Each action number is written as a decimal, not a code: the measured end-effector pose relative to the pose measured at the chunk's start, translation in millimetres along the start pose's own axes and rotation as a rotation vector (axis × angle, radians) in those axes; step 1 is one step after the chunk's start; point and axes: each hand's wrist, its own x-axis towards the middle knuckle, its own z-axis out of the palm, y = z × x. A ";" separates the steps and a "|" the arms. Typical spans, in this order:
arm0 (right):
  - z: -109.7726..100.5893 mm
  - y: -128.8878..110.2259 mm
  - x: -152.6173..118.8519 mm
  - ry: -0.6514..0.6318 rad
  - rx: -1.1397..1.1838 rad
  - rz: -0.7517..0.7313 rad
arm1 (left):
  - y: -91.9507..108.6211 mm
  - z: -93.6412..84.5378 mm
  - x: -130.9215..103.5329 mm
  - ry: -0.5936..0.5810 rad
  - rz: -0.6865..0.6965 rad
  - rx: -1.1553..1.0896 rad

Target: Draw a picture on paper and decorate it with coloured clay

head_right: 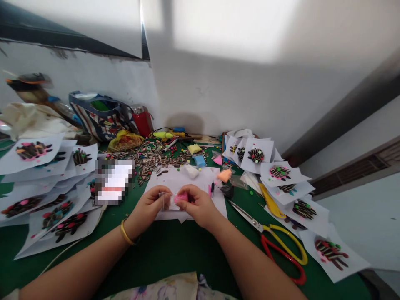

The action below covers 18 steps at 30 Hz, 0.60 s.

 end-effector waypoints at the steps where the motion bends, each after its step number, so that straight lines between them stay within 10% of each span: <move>1: -0.2 0.1 -0.2 -0.004 -0.028 -0.002 | -0.1 0.2 -0.4 -0.002 0.005 0.001; 18: 1.9 5.1 0.4 -0.047 0.201 0.088 | -1.4 3.0 -1.5 -0.112 -0.071 -0.066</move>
